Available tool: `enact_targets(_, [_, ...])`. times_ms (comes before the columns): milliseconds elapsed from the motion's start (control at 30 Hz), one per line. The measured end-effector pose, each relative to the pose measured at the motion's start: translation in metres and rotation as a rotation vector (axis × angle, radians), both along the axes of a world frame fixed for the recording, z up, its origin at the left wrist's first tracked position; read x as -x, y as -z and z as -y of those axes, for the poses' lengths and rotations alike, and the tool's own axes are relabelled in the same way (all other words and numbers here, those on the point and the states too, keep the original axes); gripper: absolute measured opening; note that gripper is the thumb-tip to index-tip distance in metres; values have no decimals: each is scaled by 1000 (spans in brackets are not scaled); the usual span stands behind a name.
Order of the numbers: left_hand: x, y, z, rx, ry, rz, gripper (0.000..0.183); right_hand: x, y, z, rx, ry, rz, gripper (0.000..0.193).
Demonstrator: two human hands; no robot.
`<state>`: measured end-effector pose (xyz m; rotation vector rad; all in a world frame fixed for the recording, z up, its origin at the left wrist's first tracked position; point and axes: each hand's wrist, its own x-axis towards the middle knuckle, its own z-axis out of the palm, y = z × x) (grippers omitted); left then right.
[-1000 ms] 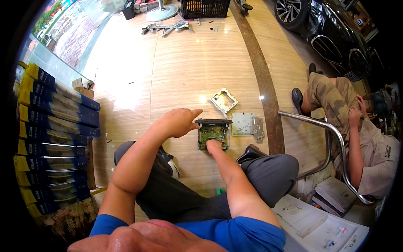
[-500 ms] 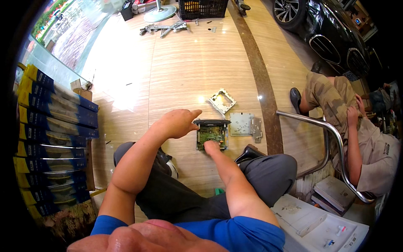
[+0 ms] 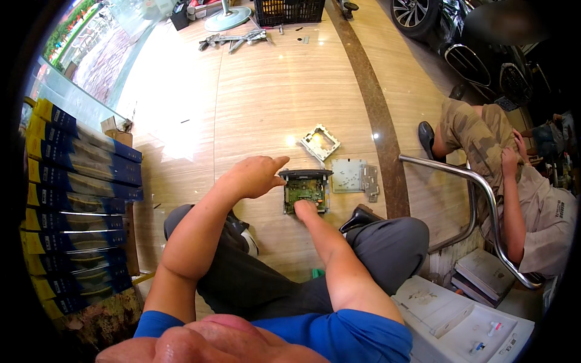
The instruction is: The person works on a circuit board by hand and using a screwdriver, removing and replacing small metal components and wires.
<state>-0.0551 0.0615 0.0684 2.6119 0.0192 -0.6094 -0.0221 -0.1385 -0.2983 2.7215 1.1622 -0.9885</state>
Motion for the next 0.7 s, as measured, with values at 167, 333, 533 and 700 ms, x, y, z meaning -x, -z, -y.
enact_targets(167, [4, 1, 0, 21, 15, 34, 56, 0, -3, 0, 4, 16, -3, 23])
enact_targets(333, [2, -4, 0, -2, 14, -12, 55, -1, -7, -2, 83, -42, -10, 22])
enact_targets(533, [2, 0, -1, 19, 9, 25, 54, 1, -6, 1, 14, 18, 4, 23])
enact_targets(700, [2, -2, -3, 27, -15, 57, 56, 2, -17, 1, 53, -51, -4, 23])
